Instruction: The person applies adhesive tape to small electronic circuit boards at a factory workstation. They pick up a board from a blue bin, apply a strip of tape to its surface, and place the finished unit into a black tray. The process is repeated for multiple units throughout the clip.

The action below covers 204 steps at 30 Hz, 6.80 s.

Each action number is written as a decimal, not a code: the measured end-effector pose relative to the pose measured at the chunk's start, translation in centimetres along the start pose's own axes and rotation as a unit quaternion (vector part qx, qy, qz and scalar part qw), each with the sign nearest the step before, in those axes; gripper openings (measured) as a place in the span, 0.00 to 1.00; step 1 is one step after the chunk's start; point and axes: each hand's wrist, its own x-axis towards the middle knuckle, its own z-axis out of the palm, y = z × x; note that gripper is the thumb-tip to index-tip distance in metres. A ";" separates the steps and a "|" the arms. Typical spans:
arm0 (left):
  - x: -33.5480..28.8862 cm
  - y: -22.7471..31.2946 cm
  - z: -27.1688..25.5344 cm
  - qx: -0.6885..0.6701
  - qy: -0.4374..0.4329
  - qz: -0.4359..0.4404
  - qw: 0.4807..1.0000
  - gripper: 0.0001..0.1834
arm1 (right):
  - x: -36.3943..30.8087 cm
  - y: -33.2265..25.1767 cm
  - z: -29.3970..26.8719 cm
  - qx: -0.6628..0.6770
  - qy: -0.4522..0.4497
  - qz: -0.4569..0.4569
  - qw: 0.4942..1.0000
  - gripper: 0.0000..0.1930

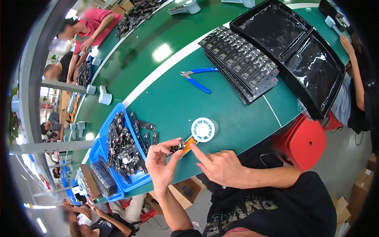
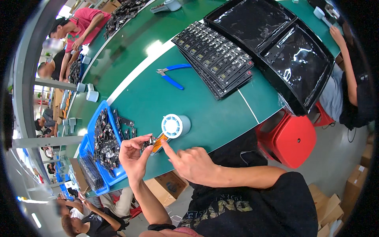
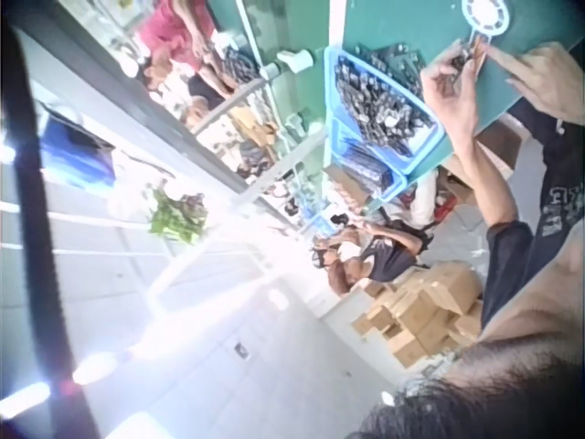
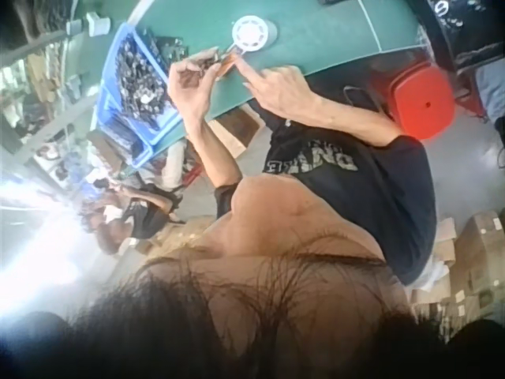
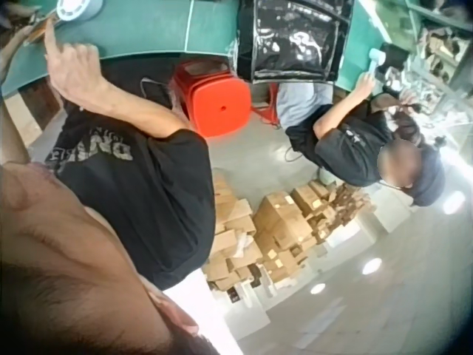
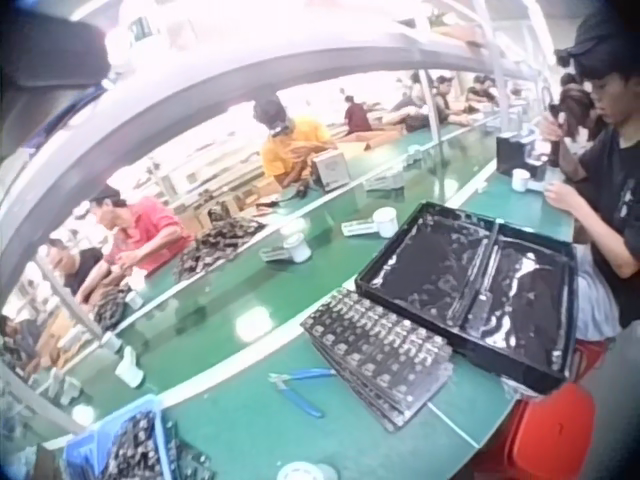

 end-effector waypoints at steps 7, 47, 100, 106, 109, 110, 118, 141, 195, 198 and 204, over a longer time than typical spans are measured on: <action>-0.2 -0.5 0.0 -0.024 0.010 -0.012 1.000 0.20 | 0.1 -0.3 0.1 -0.027 -0.049 0.007 0.998 0.45; 0.3 1.5 -0.1 0.147 -0.034 -0.027 0.988 0.19 | -8.5 0.0 -7.6 0.580 -0.474 -0.054 0.661 0.18; 1.8 3.5 3.1 0.265 -0.067 0.002 0.962 0.13 | 0.6 -1.5 -2.8 -0.077 -0.102 0.031 0.991 0.33; 1.7 3.3 3.7 0.284 -0.064 0.035 0.956 0.13 | -1.4 1.2 -2.0 0.007 0.058 -0.042 0.997 0.09; 1.7 3.4 4.1 0.290 -0.050 0.028 0.955 0.13 | -1.2 1.9 -2.3 0.003 0.073 -0.049 0.996 0.10; 1.7 3.4 4.3 0.294 -0.045 0.023 0.954 0.13 | -1.1 1.9 -2.5 0.002 0.069 -0.050 0.996 0.10; 2.1 3.4 4.1 0.311 -0.042 -0.002 0.950 0.20 | -0.6 1.2 -2.6 -0.027 0.040 -0.057 0.997 0.21; -1.6 -0.2 3.1 0.242 0.107 0.051 0.963 0.15 | 0.1 0.2 -2.2 -0.175 -0.085 0.013 0.981 0.39; -4.5 -3.6 -1.7 0.119 0.151 0.059 0.980 0.27 | 9.7 2.2 -4.9 -0.177 -0.172 -0.255 0.935 0.17; -3.8 -3.6 -1.5 0.109 0.205 0.087 0.969 0.21 | 10.1 3.0 -5.2 -0.164 -0.177 -0.277 0.930 0.18; -3.6 -5.4 -1.5 0.110 0.275 0.098 0.950 0.15 | 15.2 2.0 -7.2 -0.169 -0.139 -0.298 0.929 0.17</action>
